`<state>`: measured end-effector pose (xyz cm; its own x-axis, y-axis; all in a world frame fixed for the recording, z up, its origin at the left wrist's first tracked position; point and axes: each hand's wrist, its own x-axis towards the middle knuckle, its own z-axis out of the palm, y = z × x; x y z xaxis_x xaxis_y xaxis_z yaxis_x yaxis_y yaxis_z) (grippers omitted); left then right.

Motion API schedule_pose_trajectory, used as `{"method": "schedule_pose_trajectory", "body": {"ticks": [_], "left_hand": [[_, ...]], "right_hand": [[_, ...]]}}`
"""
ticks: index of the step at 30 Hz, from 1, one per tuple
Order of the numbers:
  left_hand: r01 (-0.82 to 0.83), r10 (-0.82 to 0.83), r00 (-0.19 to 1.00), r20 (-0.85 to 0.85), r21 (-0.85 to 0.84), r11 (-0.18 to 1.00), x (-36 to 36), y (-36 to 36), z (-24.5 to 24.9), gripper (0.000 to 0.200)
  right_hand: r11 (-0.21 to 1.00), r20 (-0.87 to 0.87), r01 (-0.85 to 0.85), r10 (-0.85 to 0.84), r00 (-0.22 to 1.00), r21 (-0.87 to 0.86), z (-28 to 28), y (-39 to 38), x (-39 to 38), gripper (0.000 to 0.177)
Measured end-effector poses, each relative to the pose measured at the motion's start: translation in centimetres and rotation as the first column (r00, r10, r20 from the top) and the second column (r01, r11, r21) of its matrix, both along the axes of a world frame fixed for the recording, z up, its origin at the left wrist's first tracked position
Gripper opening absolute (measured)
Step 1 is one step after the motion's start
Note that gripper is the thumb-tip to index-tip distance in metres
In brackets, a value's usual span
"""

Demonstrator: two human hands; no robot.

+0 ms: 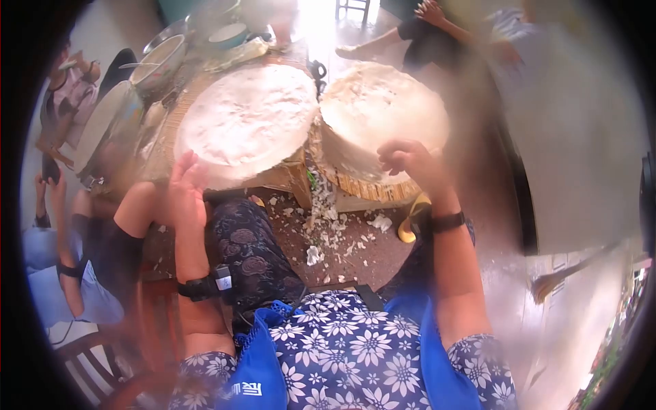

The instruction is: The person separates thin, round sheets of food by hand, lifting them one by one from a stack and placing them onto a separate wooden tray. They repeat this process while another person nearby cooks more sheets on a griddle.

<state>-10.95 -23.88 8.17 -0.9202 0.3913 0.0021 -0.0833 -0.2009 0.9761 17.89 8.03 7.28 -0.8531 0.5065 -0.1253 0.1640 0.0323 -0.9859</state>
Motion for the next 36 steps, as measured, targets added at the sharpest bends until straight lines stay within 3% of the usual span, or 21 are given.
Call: {"method": "schedule_pose_trajectory", "body": {"ticks": [9,17,21,26,29,36], "left_hand": [[-0.243,0.220,0.953,0.210,0.090,0.966,-2.0,-2.9,-2.9,0.041],[-0.142,0.119,0.953,0.278,0.063,0.988,-2.9,-4.4,-3.5,0.039],[-0.122,0.103,0.954,0.280,0.051,0.991,-3.0,-4.7,-3.5,0.040],[-0.098,0.091,0.958,0.271,0.011,0.995,-2.8,-4.4,-2.6,0.042],[-0.070,0.095,0.984,0.147,-0.171,0.983,-3.1,-4.5,-2.3,0.043],[0.033,-0.065,0.947,0.314,0.107,0.994,-4.0,-3.9,-2.1,0.054]], "right_hand": [[0.950,-0.127,0.067,-0.111,0.986,-0.306,-0.2,-4.4,-9.0,0.018],[0.898,-0.041,0.150,-0.183,0.982,-0.414,-1.8,-4.5,-14.2,0.037],[0.894,-0.077,0.104,-0.153,0.985,-0.435,-2.8,-3.9,-15.5,0.034],[0.888,-0.051,0.204,-0.245,0.968,-0.412,-2.6,-4.5,-16.4,0.028],[0.889,0.009,0.284,-0.301,0.954,-0.358,-2.2,-4.9,-16.8,0.027],[0.903,0.035,0.299,-0.304,0.952,-0.308,-2.4,-4.7,-17.3,0.026]]}}
